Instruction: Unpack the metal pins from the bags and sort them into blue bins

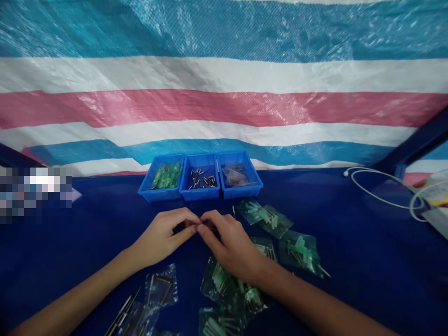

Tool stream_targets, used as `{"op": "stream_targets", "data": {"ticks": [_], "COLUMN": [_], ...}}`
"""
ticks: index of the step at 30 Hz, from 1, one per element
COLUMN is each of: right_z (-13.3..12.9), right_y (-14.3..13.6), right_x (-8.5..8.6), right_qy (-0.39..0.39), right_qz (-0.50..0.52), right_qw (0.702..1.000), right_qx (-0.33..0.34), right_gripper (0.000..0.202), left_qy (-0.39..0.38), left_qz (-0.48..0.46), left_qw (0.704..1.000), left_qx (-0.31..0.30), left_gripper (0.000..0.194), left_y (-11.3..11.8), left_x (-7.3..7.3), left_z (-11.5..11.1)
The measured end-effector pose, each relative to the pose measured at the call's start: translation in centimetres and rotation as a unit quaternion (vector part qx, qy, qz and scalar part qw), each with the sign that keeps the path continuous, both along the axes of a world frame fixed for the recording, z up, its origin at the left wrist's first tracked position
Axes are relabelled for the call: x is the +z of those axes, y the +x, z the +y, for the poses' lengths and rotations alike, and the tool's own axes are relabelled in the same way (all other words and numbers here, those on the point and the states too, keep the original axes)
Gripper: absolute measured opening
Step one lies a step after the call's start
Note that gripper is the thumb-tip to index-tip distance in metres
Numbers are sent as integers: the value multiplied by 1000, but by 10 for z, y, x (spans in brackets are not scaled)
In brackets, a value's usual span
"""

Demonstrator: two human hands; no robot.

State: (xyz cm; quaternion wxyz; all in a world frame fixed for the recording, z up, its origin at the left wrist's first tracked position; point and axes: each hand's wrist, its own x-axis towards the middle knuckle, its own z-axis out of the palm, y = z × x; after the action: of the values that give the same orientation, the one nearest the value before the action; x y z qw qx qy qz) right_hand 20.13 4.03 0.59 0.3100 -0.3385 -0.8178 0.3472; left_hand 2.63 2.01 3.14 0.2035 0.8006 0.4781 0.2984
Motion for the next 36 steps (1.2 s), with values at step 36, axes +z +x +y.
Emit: {"op": "stream_targets", "data": {"ticks": [36], "right_z": [15], "right_y": [5], "right_x": [0], "right_qy": [-15], "right_qz": [-7], "right_qw": [998], "right_qx": [61], "right_gripper": [24], "left_qy": [8], "left_qz": [-13], "left_qw": [1000], "left_qx": [22], "left_gripper": [23], "left_y": [-5], "left_x": [-11], "left_z": [5]}}
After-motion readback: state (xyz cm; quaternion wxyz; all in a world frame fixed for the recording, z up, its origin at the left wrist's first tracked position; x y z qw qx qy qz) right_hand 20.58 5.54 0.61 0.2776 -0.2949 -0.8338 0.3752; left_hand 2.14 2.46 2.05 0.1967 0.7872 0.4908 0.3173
